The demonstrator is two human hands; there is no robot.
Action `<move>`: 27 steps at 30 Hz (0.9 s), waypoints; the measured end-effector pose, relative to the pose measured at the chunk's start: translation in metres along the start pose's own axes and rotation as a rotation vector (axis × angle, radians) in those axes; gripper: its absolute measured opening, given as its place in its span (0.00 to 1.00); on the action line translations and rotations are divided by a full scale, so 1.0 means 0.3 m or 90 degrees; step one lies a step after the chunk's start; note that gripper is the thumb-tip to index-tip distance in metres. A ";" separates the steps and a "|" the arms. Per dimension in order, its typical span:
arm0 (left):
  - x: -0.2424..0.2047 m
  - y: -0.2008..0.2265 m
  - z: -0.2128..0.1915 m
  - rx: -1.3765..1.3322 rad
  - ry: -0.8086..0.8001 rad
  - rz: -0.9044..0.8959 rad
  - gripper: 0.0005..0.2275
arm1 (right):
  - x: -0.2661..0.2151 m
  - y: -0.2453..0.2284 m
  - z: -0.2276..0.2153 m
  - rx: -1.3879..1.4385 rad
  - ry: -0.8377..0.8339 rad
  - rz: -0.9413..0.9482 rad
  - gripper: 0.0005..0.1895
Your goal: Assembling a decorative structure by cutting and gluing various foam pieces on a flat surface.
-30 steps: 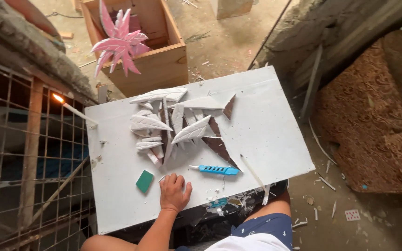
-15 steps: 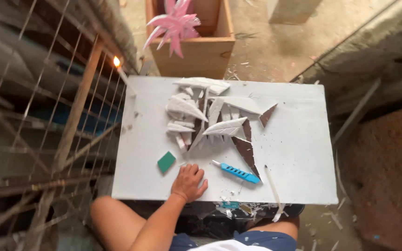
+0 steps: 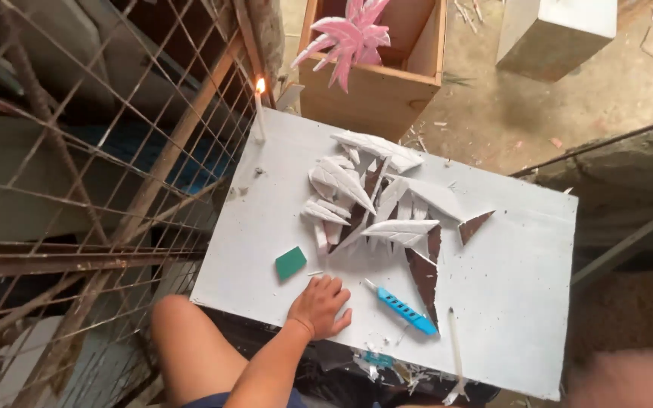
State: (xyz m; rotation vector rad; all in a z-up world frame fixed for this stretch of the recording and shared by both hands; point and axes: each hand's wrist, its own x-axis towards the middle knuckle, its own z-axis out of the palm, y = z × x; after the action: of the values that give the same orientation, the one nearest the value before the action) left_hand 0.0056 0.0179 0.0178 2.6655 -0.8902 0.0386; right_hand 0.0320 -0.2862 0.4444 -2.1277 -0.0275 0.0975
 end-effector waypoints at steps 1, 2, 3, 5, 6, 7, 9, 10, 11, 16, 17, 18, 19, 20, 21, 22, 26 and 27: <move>0.002 0.003 0.001 0.002 -0.006 0.004 0.14 | 0.147 0.131 0.075 0.016 -0.008 0.003 0.09; 0.003 0.007 0.003 -0.013 -0.007 -0.002 0.14 | 0.274 0.259 0.171 0.033 -0.017 0.005 0.09; 0.010 0.006 0.000 -0.025 -0.007 -0.005 0.14 | 0.380 0.374 0.286 0.050 -0.022 0.006 0.10; 0.010 0.005 -0.012 -0.017 -0.040 -0.006 0.15 | 0.671 0.612 0.434 0.012 -0.009 -0.022 0.08; 0.014 0.002 -0.015 -0.014 -0.067 -0.014 0.15 | 0.788 0.733 0.552 -0.032 -0.003 -0.052 0.10; 0.016 -0.002 -0.012 -0.012 -0.070 -0.013 0.15 | 0.855 0.728 0.603 -0.030 -0.002 -0.051 0.10; 0.010 -0.004 -0.004 -0.019 -0.035 -0.016 0.15 | 0.981 0.721 0.710 -0.188 -0.066 -0.027 0.21; 0.007 -0.003 0.001 -0.019 -0.039 -0.017 0.15 | 1.019 0.758 0.754 -0.185 -0.068 -0.025 0.21; 0.010 -0.005 0.006 -0.023 -0.031 -0.018 0.15 | 1.058 0.795 0.790 -0.221 -0.101 -0.015 0.24; 0.022 -0.011 0.011 -0.034 -0.027 -0.023 0.15 | 1.083 0.840 0.864 -0.316 -0.198 0.064 0.34; 0.020 -0.009 0.010 -0.035 -0.020 -0.024 0.15 | 1.066 0.845 0.872 -0.312 -0.188 0.065 0.33; 0.017 -0.006 0.010 -0.035 -0.012 -0.025 0.15 | 1.047 0.850 0.881 -0.308 -0.177 0.066 0.32; 0.018 -0.008 0.009 -0.036 -0.011 -0.025 0.15 | 1.033 0.842 0.884 -0.309 -0.177 0.066 0.32; 0.019 -0.010 0.009 -0.044 -0.032 -0.033 0.15 | 1.018 0.835 0.885 -0.294 -0.188 0.069 0.28; 0.016 -0.006 0.010 -0.053 -0.054 -0.040 0.15 | 0.994 0.833 0.884 -0.280 -0.199 0.075 0.24; 0.012 -0.005 0.018 -0.056 -0.056 -0.039 0.15 | 0.983 0.833 0.890 -0.280 -0.199 0.078 0.24; 0.009 0.000 0.021 -0.051 -0.091 -0.062 0.17 | 0.915 0.786 0.888 -0.276 -0.207 0.059 0.25; 0.009 -0.001 0.015 -0.026 -0.062 -0.061 0.17 | 0.897 0.759 0.891 -0.262 -0.229 0.066 0.27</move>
State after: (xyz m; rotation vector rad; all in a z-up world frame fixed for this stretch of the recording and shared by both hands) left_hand 0.0076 0.0151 0.0138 2.6879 -0.7830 -0.1318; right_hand 0.2742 -0.1653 0.0945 -2.4934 -0.1622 0.5778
